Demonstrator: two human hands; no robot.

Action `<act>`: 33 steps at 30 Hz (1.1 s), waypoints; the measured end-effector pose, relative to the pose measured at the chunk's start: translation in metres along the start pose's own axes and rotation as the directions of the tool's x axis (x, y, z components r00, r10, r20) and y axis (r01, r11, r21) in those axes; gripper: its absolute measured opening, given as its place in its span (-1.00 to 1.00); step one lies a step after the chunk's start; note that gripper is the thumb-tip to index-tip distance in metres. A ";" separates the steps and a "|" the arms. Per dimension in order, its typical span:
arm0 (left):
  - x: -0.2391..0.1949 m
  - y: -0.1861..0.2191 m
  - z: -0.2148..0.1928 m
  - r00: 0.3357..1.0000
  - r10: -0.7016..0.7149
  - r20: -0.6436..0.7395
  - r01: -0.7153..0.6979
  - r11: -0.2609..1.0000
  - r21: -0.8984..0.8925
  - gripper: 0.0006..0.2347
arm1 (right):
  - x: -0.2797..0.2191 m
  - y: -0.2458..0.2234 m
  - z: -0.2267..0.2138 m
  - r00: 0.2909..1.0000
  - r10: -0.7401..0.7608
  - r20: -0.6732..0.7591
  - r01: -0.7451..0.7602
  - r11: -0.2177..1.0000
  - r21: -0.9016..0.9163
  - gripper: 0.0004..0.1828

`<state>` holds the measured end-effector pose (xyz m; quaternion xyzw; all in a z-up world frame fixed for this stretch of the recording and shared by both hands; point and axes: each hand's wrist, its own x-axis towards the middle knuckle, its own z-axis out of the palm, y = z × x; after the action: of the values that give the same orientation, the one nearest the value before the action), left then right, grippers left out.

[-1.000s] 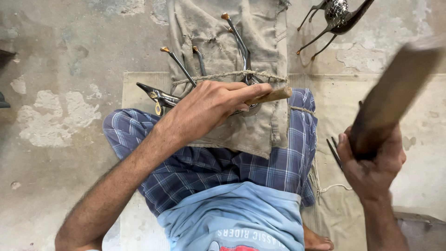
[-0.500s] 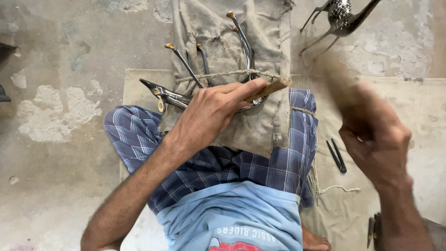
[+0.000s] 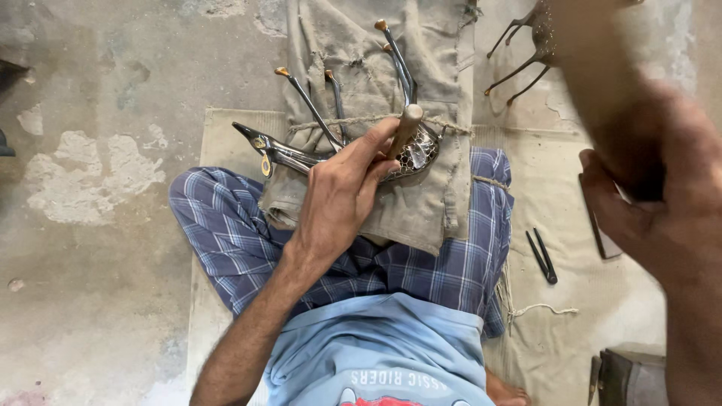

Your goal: The person sits cross-legged on the floor and repeatedly hammers a small metal giraffe figurine using a wooden mallet and a smaller wooden tool. The figurine is held in place on a cloth pad. A completed metal giraffe is visible nearby.

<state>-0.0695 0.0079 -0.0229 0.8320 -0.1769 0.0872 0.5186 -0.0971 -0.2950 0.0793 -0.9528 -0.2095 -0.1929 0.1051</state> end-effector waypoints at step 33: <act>-0.030 -0.007 0.040 0.915 -0.088 -0.394 0.008 0.980 -0.200 -0.58 | 0.059 -0.024 -0.036 0.954 -0.212 0.212 0.218 0.976 -0.004 -0.31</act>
<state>-0.0960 -0.0188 -0.0563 0.7458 -0.0542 0.2253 0.6245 -0.0697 -0.2629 0.1384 -0.9407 -0.3193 -0.1043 0.0476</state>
